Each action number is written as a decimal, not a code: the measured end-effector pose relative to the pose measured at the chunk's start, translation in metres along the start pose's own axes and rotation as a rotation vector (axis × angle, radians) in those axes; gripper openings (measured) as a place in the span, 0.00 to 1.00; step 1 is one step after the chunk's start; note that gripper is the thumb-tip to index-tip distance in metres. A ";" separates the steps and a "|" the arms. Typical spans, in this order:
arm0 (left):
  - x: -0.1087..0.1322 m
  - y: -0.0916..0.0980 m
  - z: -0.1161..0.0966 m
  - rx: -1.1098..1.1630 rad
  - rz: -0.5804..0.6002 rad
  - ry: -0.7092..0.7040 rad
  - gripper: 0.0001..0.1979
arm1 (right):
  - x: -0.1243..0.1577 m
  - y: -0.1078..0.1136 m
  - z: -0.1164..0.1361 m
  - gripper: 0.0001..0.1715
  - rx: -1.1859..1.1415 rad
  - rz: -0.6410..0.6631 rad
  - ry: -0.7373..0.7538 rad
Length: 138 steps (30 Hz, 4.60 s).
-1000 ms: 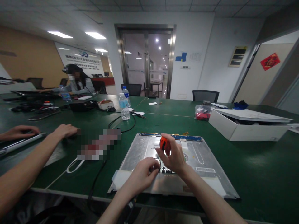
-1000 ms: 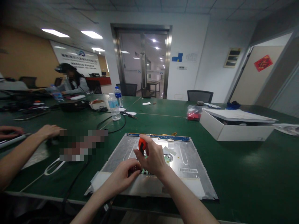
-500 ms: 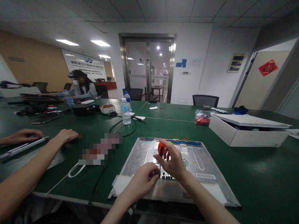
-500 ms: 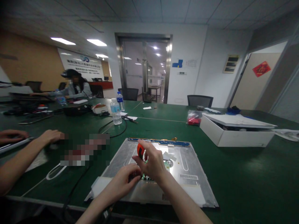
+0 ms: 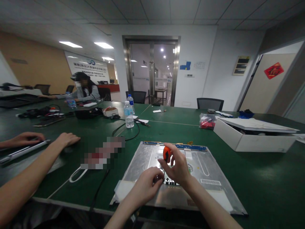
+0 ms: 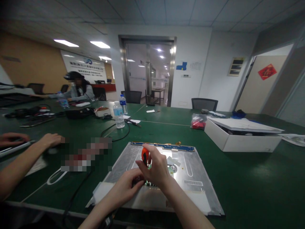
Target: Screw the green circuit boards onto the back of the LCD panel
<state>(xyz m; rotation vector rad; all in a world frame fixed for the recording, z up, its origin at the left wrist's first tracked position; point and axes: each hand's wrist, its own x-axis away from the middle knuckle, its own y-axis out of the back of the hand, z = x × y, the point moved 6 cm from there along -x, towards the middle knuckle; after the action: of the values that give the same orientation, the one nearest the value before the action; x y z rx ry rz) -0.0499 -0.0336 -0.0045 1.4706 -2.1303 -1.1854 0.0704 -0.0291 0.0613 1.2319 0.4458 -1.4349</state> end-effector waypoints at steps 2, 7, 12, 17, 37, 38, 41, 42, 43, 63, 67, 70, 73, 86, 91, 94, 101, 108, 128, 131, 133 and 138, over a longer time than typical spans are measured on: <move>0.000 0.000 0.000 -0.010 0.000 0.024 0.07 | -0.001 -0.001 0.000 0.25 0.022 0.006 -0.004; 0.000 0.001 -0.003 -0.008 0.001 0.019 0.07 | -0.001 0.002 0.003 0.28 0.026 -0.025 0.012; 0.000 0.001 -0.001 0.008 -0.008 0.010 0.09 | 0.000 0.002 0.002 0.25 -0.008 -0.028 0.023; -0.001 -0.001 0.002 0.002 -0.002 0.027 0.09 | -0.003 -0.002 0.002 0.26 0.036 0.007 0.034; 0.000 -0.004 0.009 0.010 0.012 -0.004 0.10 | -0.002 -0.002 -0.001 0.30 0.069 -0.013 0.007; 0.000 -0.003 0.007 0.013 0.017 -0.008 0.10 | -0.001 -0.001 -0.001 0.31 0.063 -0.022 0.004; 0.000 -0.003 0.006 0.014 0.024 -0.003 0.10 | -0.001 0.000 0.000 0.28 0.051 -0.037 0.013; 0.000 -0.003 0.006 0.014 0.023 0.002 0.10 | -0.001 0.000 0.000 0.27 0.049 -0.038 0.023; -0.001 -0.003 0.007 0.013 0.021 0.008 0.10 | -0.002 0.000 0.001 0.27 0.049 -0.038 0.032; -0.003 -0.001 0.002 -0.013 -0.010 -0.017 0.09 | -0.003 0.001 0.004 0.28 0.091 -0.020 0.061; -0.003 -0.001 0.000 -0.013 -0.003 -0.023 0.10 | -0.002 0.000 0.005 0.29 0.133 -0.020 0.058; -0.002 0.000 -0.002 -0.014 -0.010 -0.044 0.09 | 0.000 0.001 0.003 0.30 0.102 -0.039 0.028; -0.001 0.001 -0.001 -0.009 -0.015 -0.049 0.09 | 0.001 0.001 0.001 0.29 0.074 -0.033 0.014; -0.001 0.002 -0.003 -0.012 0.000 -0.037 0.08 | -0.001 0.003 0.002 0.30 0.089 -0.050 0.031; 0.000 0.003 -0.004 -0.009 -0.003 -0.041 0.08 | 0.001 0.002 0.000 0.26 0.067 -0.055 0.012; -0.001 0.001 -0.001 -0.019 -0.002 -0.041 0.08 | 0.001 0.001 -0.001 0.28 0.071 -0.064 0.001; 0.000 0.001 0.000 -0.026 -0.001 -0.038 0.07 | 0.002 -0.002 -0.003 0.24 0.029 -0.037 -0.016; 0.000 0.002 -0.003 -0.019 -0.005 -0.027 0.06 | 0.001 -0.001 0.000 0.28 0.081 0.001 -0.010; -0.001 0.003 -0.005 -0.010 0.005 -0.026 0.07 | 0.001 0.001 -0.001 0.26 0.031 0.017 0.008; -0.001 0.002 -0.004 -0.008 0.005 -0.037 0.07 | 0.000 0.001 0.000 0.28 0.056 -0.015 0.022; -0.001 0.002 -0.004 -0.010 0.003 -0.037 0.06 | -0.001 0.001 0.000 0.27 0.076 -0.035 0.023; -0.001 0.002 -0.003 -0.013 -0.002 -0.038 0.06 | -0.003 0.004 0.001 0.25 0.091 -0.069 0.004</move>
<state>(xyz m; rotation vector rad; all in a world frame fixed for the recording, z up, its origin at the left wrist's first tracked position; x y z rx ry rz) -0.0488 -0.0335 -0.0013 1.4559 -2.1426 -1.2349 0.0729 -0.0297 0.0653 1.3031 0.4337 -1.5258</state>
